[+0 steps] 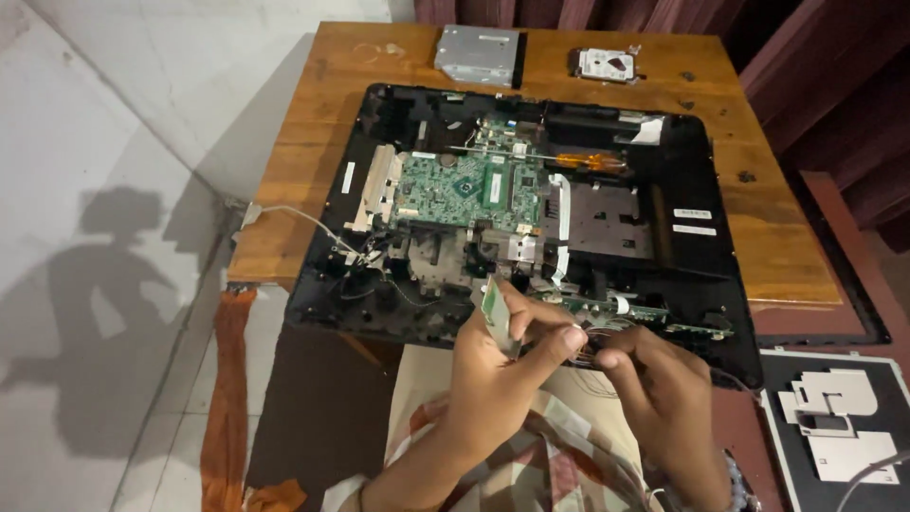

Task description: Repairing internal components of a computer by manipulating cables and using a screwdriver.

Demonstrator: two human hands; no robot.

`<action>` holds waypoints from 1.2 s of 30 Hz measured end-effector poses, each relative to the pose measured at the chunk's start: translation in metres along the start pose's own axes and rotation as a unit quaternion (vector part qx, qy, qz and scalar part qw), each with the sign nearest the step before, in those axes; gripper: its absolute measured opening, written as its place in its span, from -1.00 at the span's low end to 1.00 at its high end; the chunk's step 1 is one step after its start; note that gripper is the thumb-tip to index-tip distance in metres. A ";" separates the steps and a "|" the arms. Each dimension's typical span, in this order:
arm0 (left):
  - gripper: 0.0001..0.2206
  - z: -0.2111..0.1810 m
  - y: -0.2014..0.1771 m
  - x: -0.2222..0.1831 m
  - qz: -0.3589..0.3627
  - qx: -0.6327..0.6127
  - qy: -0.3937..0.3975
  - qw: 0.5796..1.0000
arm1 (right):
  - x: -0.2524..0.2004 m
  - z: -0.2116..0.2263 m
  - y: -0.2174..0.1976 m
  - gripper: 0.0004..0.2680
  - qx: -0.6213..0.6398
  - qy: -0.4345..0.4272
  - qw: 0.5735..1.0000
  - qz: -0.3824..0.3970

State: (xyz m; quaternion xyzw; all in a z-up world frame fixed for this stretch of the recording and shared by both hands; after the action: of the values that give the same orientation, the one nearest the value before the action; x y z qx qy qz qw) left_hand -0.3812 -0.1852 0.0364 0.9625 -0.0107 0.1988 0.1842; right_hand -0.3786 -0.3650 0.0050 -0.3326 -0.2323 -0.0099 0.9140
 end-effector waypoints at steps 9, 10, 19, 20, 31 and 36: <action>-0.67 0.002 0.012 -0.013 -0.004 0.000 -0.011 1.000 | -0.009 0.025 -0.005 -0.77 0.015 0.002 1.000 -0.007; -0.66 0.004 0.013 -0.016 -0.018 -0.015 -0.019 1.000 | -0.014 0.022 -0.003 -0.79 0.029 0.034 0.999 -0.009; -0.72 0.001 0.011 -0.021 0.013 0.006 0.022 1.000 | -0.025 0.013 0.002 -0.84 0.111 0.079 0.990 -0.034; -0.72 -0.001 0.009 -0.020 0.012 0.006 0.022 1.000 | -0.026 0.014 0.002 -0.84 0.111 0.078 0.990 -0.033; -0.71 -0.011 0.001 -0.019 0.043 0.092 0.041 0.994 | -0.040 -0.017 0.040 -0.79 0.462 0.258 0.842 0.102; -0.79 -0.010 -0.010 -0.022 0.023 0.198 0.027 0.979 | -0.020 0.025 0.018 -0.73 0.134 0.086 0.985 0.065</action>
State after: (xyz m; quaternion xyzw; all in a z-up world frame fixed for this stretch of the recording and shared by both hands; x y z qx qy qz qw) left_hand -0.4048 -0.1730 0.0329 0.9736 0.0117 0.2274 -0.0147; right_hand -0.4041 -0.3387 0.0023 -0.2196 -0.1298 0.0521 0.9655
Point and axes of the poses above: each hand's wrist, its own x-axis towards the middle knuckle, its own y-axis out of the palm, z = x × y, the point moved 5 cm from there along x, towards the middle knuckle, and after that the axes turned 1 degree about y, right-handed, at the moved point
